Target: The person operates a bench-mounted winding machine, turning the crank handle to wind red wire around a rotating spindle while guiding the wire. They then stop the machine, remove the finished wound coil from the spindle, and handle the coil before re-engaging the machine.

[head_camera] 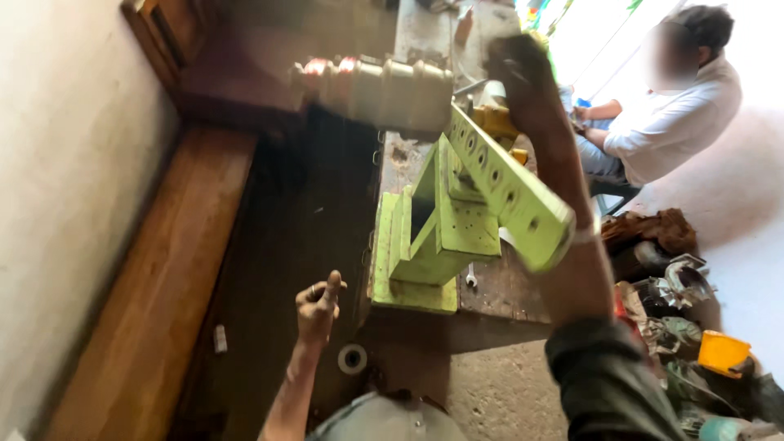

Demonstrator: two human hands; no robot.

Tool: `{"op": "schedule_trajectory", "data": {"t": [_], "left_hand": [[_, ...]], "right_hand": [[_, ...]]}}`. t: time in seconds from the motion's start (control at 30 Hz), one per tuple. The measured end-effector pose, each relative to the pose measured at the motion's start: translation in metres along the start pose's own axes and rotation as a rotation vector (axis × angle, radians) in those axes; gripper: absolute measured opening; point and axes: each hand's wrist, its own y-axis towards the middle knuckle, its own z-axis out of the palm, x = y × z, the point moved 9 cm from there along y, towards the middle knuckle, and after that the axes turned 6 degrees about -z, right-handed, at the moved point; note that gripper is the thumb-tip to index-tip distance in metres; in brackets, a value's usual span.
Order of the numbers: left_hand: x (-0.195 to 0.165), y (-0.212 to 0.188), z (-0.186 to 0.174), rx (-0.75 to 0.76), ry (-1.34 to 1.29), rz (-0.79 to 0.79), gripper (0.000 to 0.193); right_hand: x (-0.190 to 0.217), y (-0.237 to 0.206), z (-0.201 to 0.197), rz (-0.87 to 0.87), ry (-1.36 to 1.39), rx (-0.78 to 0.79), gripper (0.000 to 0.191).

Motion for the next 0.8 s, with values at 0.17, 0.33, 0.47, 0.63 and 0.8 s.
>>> {"op": "schedule_trajectory", "data": {"t": [0.17,0.33,0.47,0.63,0.8], "left_hand": [[0.009,0.016,-0.001,-0.041,-0.03,-0.039,0.041],[0.022,0.023,0.001,-0.058,-0.105,-0.074,0.042],[0.029,0.023,-0.004,-0.108,-0.009,-0.095,0.041],[0.036,0.026,-0.004,-0.12,0.009,-0.126,0.041],[0.046,0.03,-0.01,-0.169,0.25,-0.183,0.044]], "right_hand": [[-0.007,0.014,0.053,0.049,0.275,0.436,0.031],[0.072,0.014,0.017,-0.576,-0.146,0.208,0.044],[0.045,0.021,0.015,0.04,0.399,0.278,0.098],[0.0,0.004,0.03,0.469,0.108,0.509,0.084],[0.034,0.013,0.028,0.095,0.186,0.528,0.05]]}}
